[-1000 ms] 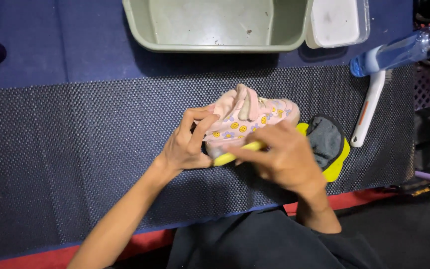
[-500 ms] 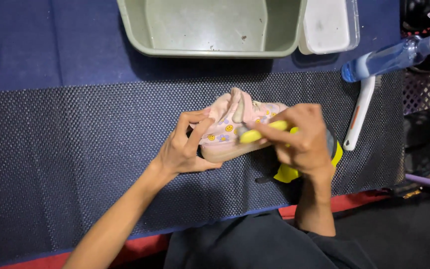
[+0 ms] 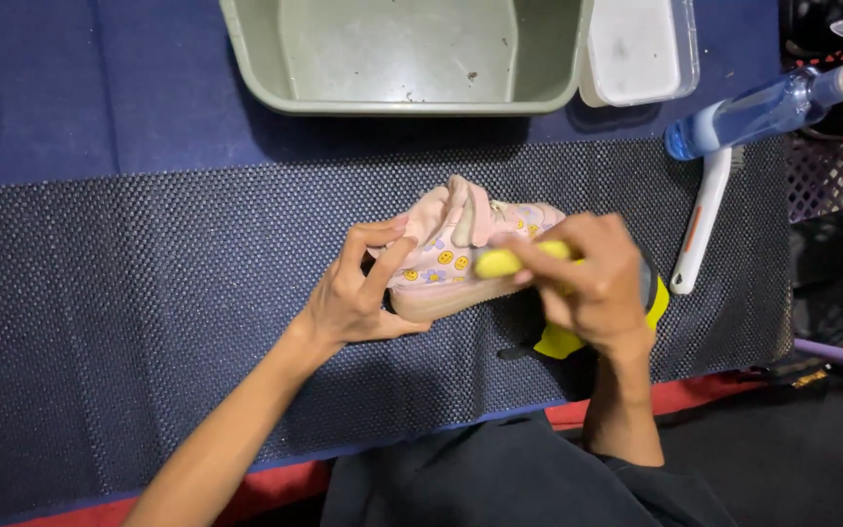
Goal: The person scrubs a pink sneaker with a yellow sponge, focusing on the upper fabric and laces. They hold the shoe steady with one hand while scrubbing with the other, occasionally dipping the sponge into a nearby container of water.
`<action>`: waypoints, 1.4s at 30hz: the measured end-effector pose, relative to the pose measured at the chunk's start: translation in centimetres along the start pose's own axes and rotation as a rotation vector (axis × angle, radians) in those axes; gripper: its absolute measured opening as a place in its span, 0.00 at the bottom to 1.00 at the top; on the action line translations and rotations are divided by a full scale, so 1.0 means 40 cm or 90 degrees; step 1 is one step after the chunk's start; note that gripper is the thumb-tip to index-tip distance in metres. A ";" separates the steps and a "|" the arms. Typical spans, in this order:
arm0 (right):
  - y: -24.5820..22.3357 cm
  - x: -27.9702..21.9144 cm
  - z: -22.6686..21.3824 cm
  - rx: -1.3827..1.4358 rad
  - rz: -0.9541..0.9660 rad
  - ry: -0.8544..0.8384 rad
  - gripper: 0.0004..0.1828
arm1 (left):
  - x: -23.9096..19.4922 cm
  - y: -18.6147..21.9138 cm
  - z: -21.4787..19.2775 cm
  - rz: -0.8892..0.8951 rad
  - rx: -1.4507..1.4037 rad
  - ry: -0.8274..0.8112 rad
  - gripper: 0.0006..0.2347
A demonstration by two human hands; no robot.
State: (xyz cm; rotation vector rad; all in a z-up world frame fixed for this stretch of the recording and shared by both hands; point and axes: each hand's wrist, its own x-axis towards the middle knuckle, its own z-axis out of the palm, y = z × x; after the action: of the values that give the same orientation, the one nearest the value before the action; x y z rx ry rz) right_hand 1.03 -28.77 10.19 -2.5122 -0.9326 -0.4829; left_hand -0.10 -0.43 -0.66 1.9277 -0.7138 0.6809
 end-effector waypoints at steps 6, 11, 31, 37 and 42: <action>0.046 -0.036 0.004 0.001 0.023 -0.007 0.14 | 0.003 -0.002 0.000 0.016 -0.002 0.002 0.37; 0.067 -0.040 -0.023 -0.034 0.034 -0.035 0.13 | -0.001 -0.001 -0.007 0.022 -0.003 -0.014 0.36; 0.060 0.025 -0.070 -0.003 0.109 -0.164 0.12 | 0.014 0.007 -0.012 0.047 0.012 -0.012 0.33; 0.032 0.050 -0.093 0.003 0.081 -0.163 0.15 | 0.020 0.005 -0.003 0.089 -0.002 0.024 0.31; 0.044 0.038 -0.082 -0.030 0.105 -0.186 0.12 | 0.013 0.003 -0.003 0.084 -0.022 0.005 0.31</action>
State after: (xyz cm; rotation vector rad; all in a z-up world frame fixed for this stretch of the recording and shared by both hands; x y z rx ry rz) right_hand 2.74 -30.80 13.20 -2.7230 -0.8116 -0.0874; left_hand 0.13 -0.48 -0.17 1.8579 -0.8479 0.7524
